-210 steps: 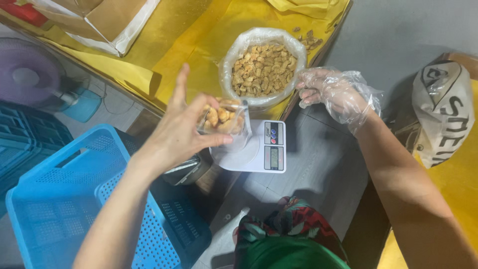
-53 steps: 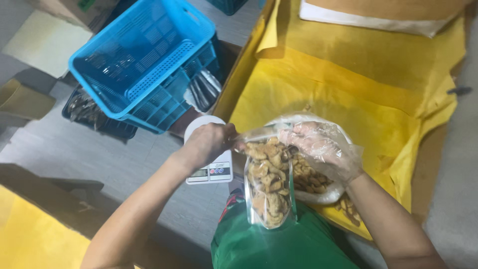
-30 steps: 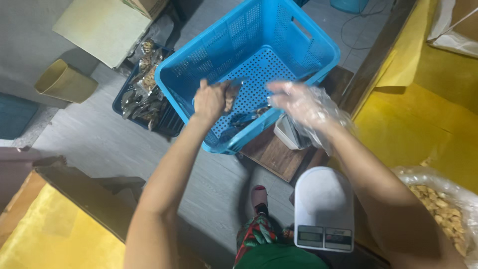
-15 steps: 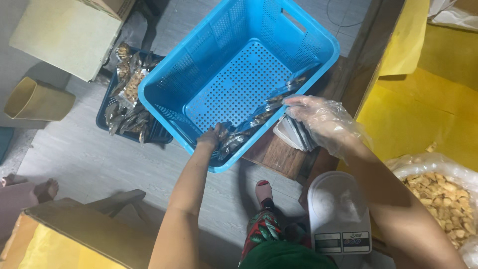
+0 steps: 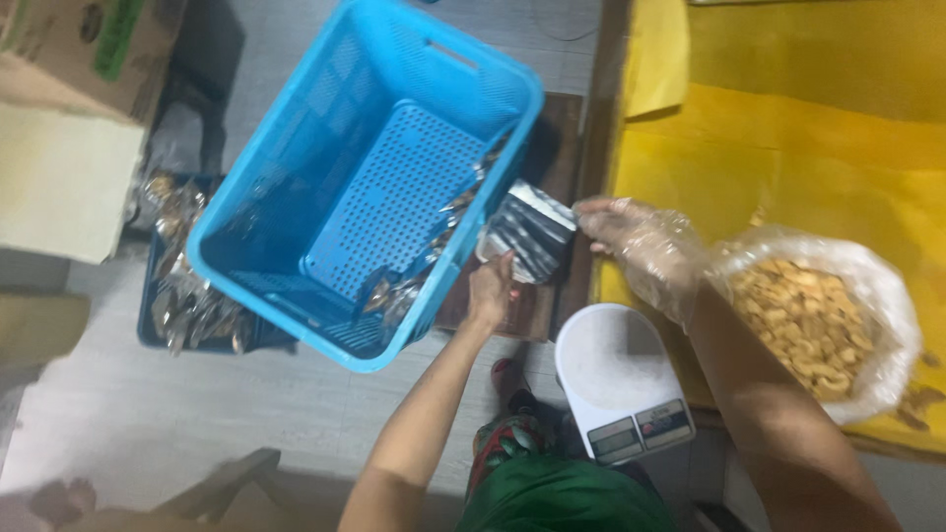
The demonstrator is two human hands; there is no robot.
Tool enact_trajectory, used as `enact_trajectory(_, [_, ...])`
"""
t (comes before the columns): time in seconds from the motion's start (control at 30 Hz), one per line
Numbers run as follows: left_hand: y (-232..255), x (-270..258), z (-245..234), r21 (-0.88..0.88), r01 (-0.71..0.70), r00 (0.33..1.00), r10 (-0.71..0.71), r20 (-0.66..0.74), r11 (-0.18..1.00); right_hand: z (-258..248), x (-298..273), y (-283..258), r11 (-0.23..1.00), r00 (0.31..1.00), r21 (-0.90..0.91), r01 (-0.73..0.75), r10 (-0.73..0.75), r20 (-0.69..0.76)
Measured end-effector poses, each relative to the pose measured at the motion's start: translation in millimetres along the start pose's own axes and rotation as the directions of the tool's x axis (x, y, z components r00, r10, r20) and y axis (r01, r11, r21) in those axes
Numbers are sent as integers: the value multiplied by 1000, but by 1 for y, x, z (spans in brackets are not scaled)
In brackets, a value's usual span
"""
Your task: The person scoops snack pieces from a large bag into small clear pouches, weighs each pouch on a digital scale, and places the filled pouches into a blue basket. The process repeats with multiple pouches.
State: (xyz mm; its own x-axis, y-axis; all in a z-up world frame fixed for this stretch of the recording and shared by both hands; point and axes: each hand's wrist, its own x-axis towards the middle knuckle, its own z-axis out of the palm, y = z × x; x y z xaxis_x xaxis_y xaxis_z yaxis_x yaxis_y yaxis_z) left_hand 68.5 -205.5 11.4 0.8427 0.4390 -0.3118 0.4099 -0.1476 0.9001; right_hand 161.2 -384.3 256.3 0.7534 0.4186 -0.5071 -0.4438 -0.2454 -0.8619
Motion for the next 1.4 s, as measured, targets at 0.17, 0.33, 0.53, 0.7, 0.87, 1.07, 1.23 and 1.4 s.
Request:
enact_trajectory(0.17, [-71,51,41,-264,205,963,-242,-115,942,-33,-56,-2,884,959,-379,-274,224,-173])
enact_trajectory(0.33, [-79,55,35,-108,248,954,-262,-146,963,-84,-85,57,989,982,25,-143,145,-122])
enact_trajectory(0.53, [-30,23,-1,-144,260,926,-289,-242,955,-138,-127,133,311,760,-896,316,-648,43])
enact_trajectory(0.7, [67,-44,-26,-219,-26,990,-5,-139,975,-217,-147,163,441,973,868,229,-69,-221])
enact_trajectory(0.87, [152,-103,13,-353,-117,988,145,55,928,-290,-157,188,830,768,206,519,-347,-539])
enact_trajectory(1.07, [173,-150,224,-10,-381,861,358,361,925,-296,-162,175,813,964,521,258,-251,-87])
enact_trajectory(1.23, [153,-150,318,224,-378,863,255,436,898,-296,-162,155,1000,996,25,1,1,-93])
enact_trajectory(1.4, [142,-138,322,126,-329,875,252,414,936,-315,-169,136,998,997,8,62,-62,-36])
